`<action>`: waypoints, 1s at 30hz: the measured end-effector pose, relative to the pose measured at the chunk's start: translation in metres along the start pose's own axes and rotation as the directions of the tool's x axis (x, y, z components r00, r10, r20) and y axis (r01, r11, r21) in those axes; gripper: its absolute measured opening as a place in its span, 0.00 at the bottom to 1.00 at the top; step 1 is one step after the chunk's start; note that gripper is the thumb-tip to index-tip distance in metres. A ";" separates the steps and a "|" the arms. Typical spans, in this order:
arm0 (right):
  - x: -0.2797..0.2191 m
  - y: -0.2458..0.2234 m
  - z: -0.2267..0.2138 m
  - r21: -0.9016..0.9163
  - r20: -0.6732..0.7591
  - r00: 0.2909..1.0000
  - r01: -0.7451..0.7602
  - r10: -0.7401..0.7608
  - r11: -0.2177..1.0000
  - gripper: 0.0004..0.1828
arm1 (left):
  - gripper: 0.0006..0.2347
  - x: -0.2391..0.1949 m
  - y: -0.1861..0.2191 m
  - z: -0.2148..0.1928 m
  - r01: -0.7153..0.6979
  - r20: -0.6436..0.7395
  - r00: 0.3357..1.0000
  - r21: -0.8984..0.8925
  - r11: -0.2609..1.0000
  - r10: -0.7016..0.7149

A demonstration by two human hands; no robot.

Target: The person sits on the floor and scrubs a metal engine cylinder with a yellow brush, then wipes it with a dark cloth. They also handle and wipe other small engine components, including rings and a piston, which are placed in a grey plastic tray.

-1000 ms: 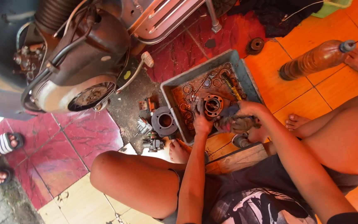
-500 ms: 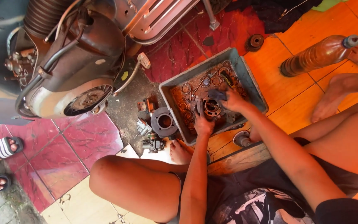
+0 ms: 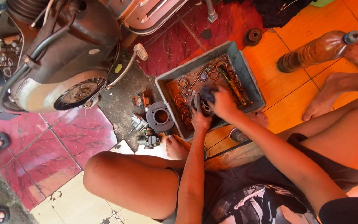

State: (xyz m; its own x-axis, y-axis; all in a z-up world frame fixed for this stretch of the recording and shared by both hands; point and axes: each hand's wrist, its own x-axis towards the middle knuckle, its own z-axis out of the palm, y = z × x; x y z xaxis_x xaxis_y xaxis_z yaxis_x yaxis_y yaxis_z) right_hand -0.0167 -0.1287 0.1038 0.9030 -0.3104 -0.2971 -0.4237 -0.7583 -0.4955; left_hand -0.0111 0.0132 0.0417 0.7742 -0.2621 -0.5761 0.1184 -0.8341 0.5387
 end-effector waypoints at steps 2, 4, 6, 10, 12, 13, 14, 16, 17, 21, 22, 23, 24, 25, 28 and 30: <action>-0.016 -0.008 0.032 -0.049 0.049 0.998 0.044 -0.041 0.998 0.27 | 0.41 0.035 -0.047 0.048 -0.001 -0.021 1.000 0.052 0.999 0.002; -0.016 -0.019 0.026 -0.104 0.094 0.993 0.082 -0.072 0.991 0.34 | 0.35 0.049 -0.051 0.057 -0.010 -0.035 0.999 0.099 0.995 0.013; -0.016 -0.037 -0.008 0.070 0.422 0.900 -0.150 0.107 0.986 0.33 | 0.28 0.022 -0.028 0.030 -0.006 -0.015 1.000 -0.021 1.000 0.006; 0.033 -0.025 -0.028 -0.066 0.615 0.771 -0.158 0.165 0.985 0.54 | 0.31 0.029 -0.029 0.037 0.011 0.021 1.000 -0.021 1.000 -0.011; 0.050 -0.030 -0.042 0.005 0.726 0.666 -0.253 0.170 0.968 0.64 | 0.34 0.048 -0.049 0.057 0.027 0.009 1.000 -0.047 0.999 -0.026; 0.050 -0.029 -0.030 0.005 0.729 0.664 -0.249 0.167 0.968 0.64 | 0.34 0.050 -0.051 0.059 0.032 0.007 0.999 -0.048 0.998 -0.031; 0.050 -0.029 -0.018 -0.053 0.705 0.687 -0.196 0.175 0.979 0.58 | 0.33 0.052 -0.053 0.061 0.033 0.002 0.999 -0.041 0.999 -0.032; 0.043 -0.023 -0.001 -0.113 0.682 0.708 -0.144 0.182 0.983 0.52 | 0.33 0.040 -0.041 0.050 0.035 -0.001 0.999 -0.033 0.999 -0.036; 0.040 -0.020 0.004 -0.138 0.673 0.723 -0.088 0.159 0.986 0.47 | 0.31 0.029 -0.027 0.033 0.041 0.023 0.999 -0.031 0.999 -0.041; 0.057 0.014 0.049 -0.218 0.626 0.775 0.070 0.085 0.973 0.37 | 0.31 0.025 -0.020 0.024 0.060 0.064 0.996 -0.008 0.998 -0.059; 0.043 -0.011 0.018 -0.210 0.630 0.772 0.073 0.078 0.975 0.37 | 0.31 0.017 -0.021 0.017 0.066 0.060 0.996 -0.001 0.998 -0.066; 0.034 -0.030 -0.021 -0.138 0.606 0.795 0.049 0.045 0.989 0.35 | 0.31 0.014 -0.014 0.013 0.065 0.060 0.996 -0.008 0.998 -0.065; 0.024 -0.049 -0.059 -0.065 0.577 0.816 0.027 0.015 0.998 0.33 | 0.30 0.012 -0.007 0.008 0.065 0.060 0.996 -0.014 0.998 -0.064; 0.008 -0.057 -0.077 -0.071 0.582 0.813 0.030 0.017 0.997 0.33 | 0.30 0.018 -0.011 0.015 0.069 0.061 0.996 -0.022 0.997 -0.067; -0.037 -0.046 -0.078 -0.200 0.155 0.974 0.198 -0.168 0.960 0.35 | 0.31 0.021 -0.032 0.036 0.061 0.078 0.995 -0.018 0.998 -0.059; -0.036 0.008 -0.023 -0.267 -0.297 0.578 0.714 -0.760 0.647 0.24 | 0.31 0.033 -0.035 0.043 0.046 0.078 0.996 0.007 0.999 -0.046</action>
State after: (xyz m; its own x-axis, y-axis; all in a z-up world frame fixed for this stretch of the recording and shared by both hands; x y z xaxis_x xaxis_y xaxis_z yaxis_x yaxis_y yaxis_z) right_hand -0.0512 -0.1372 0.1294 0.8650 0.2267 0.4477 0.3898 -0.8654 -0.3149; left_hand -0.0164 0.0134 -0.0225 0.7172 -0.2603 -0.6464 0.1491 -0.8488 0.5073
